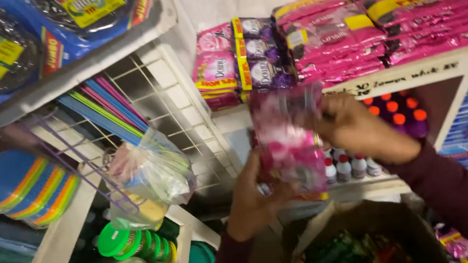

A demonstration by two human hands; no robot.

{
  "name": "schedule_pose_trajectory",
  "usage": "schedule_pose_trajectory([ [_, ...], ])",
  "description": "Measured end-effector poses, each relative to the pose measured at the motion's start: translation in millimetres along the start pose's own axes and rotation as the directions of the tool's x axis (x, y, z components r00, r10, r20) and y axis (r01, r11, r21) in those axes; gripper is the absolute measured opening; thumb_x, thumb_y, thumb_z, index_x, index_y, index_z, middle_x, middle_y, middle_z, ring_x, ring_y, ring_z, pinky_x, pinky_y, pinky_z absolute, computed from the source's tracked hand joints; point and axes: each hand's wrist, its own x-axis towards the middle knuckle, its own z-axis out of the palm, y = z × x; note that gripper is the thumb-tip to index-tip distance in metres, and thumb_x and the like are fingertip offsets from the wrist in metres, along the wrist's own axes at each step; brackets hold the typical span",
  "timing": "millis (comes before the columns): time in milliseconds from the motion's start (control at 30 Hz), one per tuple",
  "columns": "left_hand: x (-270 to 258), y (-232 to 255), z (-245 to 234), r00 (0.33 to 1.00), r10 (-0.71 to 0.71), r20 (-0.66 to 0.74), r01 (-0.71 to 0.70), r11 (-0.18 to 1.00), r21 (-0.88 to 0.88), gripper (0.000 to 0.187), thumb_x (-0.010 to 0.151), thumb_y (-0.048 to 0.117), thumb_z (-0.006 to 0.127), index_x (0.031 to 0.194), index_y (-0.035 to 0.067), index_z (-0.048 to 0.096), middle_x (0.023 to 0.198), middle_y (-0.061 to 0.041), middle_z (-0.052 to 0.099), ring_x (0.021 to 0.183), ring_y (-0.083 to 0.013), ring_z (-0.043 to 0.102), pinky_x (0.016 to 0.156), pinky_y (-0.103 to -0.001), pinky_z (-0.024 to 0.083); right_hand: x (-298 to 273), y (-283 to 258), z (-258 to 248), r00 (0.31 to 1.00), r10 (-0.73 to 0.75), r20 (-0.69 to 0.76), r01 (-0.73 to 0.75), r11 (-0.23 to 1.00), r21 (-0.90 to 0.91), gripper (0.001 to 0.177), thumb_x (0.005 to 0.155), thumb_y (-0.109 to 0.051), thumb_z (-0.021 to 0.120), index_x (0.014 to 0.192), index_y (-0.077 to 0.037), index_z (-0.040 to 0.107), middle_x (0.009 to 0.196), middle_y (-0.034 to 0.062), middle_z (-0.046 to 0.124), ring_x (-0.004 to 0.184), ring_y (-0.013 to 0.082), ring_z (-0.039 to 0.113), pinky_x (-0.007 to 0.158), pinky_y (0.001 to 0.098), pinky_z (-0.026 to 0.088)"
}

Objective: The person sits on the floor in a small shop and organizes various household items. They pick up packets of laundry detergent, fabric softener, and other cleaning supplies from a cardboard box and a black basket, then place them onto the shelves.

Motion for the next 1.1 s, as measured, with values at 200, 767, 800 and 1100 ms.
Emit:
schedule_pose_trajectory([
  [200,-0.6,-51.4,-17.4,0.915,-0.274,-0.295,0.214,0.951,-0.222,0.029,0.095,0.014,0.071,0.122,0.002,0.07,0.1,-0.009,0.076,0.08,-0.0151,0.069,0.069,-0.029,0.058,78.8,-38.9,-24.3,0.977,-0.206,0.061,0.205,0.979,0.014,0.039,0.101,-0.035,0.067,0.074,-0.007,0.063,0.066,-0.0031,0.07,0.061,0.0029,0.068,0.051,0.0236,0.049],
  [767,132.6,-28.9,-77.0,0.847,0.44,-0.299,-0.06,0.637,0.769,0.052,0.072,0.002,0.068,0.124,-0.002,0.065,0.103,-0.017,0.062,0.081,-0.0307,0.067,0.069,-0.038,0.056,343.9,-9.3,32.4,0.841,-0.316,-0.439,0.155,0.918,-0.365,0.023,0.073,-0.02,0.083,0.081,-0.002,0.071,0.078,0.018,0.073,0.074,0.0321,0.074,0.07,0.041,0.058],
  [800,134.7,-40.5,-80.1,0.822,0.526,-0.217,-0.069,0.47,0.88,0.049,0.075,0.004,0.069,0.123,-0.002,0.066,0.108,-0.017,0.061,0.09,-0.0335,0.065,0.072,-0.041,0.055,360.8,3.9,32.9,0.781,-0.414,-0.467,0.164,0.858,-0.487,0.028,0.069,-0.019,0.085,0.081,0.001,0.069,0.08,0.0222,0.072,0.079,0.0375,0.072,0.073,0.0429,0.057],
  [1100,162.6,-67.5,-84.8,0.877,0.481,0.016,0.12,-0.25,0.961,0.027,0.084,0.02,0.067,0.101,0.001,0.075,0.134,-0.016,0.056,0.12,-0.0374,0.049,0.098,-0.051,0.039,370.1,11.6,52.2,0.812,-0.318,-0.49,0.117,0.91,-0.398,0.029,0.063,-0.01,0.079,0.087,0.0,0.069,0.086,0.0246,0.072,0.086,0.04,0.072,0.081,0.0433,0.058],
])
